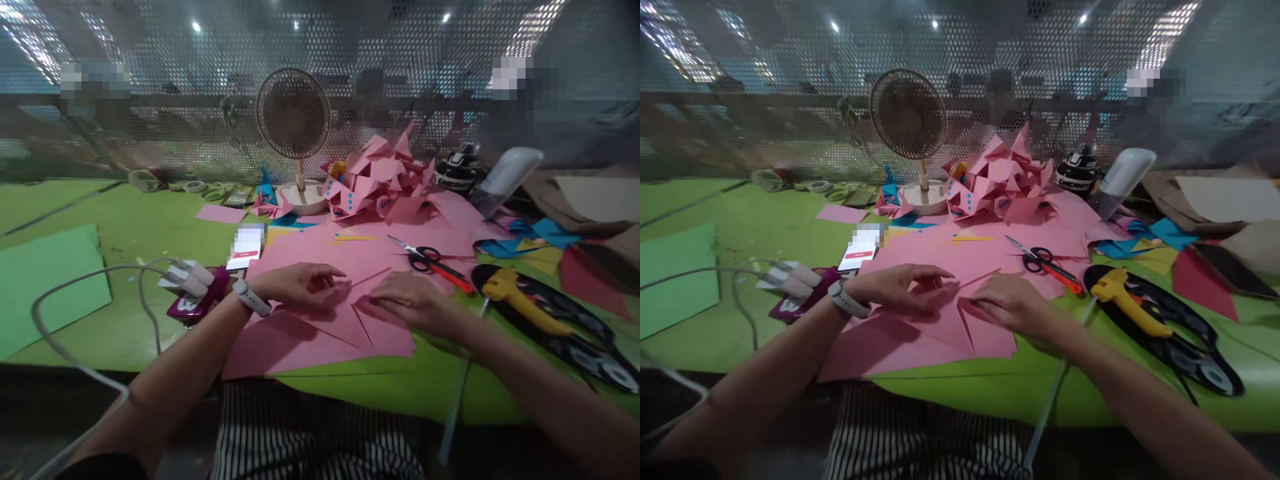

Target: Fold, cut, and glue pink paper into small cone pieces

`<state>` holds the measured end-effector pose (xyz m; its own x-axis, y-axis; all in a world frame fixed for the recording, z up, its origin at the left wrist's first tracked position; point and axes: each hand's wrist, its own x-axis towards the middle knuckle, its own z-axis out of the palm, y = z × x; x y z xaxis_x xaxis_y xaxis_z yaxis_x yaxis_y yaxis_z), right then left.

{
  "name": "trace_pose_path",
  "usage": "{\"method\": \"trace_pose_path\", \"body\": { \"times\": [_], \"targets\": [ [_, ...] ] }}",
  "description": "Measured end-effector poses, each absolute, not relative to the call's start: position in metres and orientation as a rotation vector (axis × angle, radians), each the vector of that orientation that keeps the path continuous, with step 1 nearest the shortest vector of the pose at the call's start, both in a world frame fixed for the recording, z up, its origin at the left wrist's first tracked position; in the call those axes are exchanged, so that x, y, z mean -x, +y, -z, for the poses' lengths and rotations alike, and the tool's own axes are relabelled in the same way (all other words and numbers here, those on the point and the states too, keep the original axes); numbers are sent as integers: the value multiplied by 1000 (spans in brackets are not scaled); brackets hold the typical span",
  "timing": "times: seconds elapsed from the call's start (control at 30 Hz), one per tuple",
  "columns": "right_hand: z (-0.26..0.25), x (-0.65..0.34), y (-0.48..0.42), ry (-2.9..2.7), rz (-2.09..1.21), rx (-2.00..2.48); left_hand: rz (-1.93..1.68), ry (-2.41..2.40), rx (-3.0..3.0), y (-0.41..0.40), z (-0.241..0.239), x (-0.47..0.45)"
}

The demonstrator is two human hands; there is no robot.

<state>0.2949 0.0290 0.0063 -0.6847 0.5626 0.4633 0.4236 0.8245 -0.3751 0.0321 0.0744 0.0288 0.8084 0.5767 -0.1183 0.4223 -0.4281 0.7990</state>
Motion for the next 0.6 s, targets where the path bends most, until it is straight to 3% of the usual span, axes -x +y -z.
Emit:
{"method": "trace_pose_path", "body": {
  "times": [0.13,0.37,0.6],
  "targets": [
    [-4,-290,27,-2250,-585,959,-246,791,-2529,67,-35,-42],
    [12,-285,33,-1943,-1027,1188,-212,935,-2757,59,-26,-51],
    [13,-281,32,-1929,-887,1289,-243,1061,-2874,55,-16,-54]
  ]
}}
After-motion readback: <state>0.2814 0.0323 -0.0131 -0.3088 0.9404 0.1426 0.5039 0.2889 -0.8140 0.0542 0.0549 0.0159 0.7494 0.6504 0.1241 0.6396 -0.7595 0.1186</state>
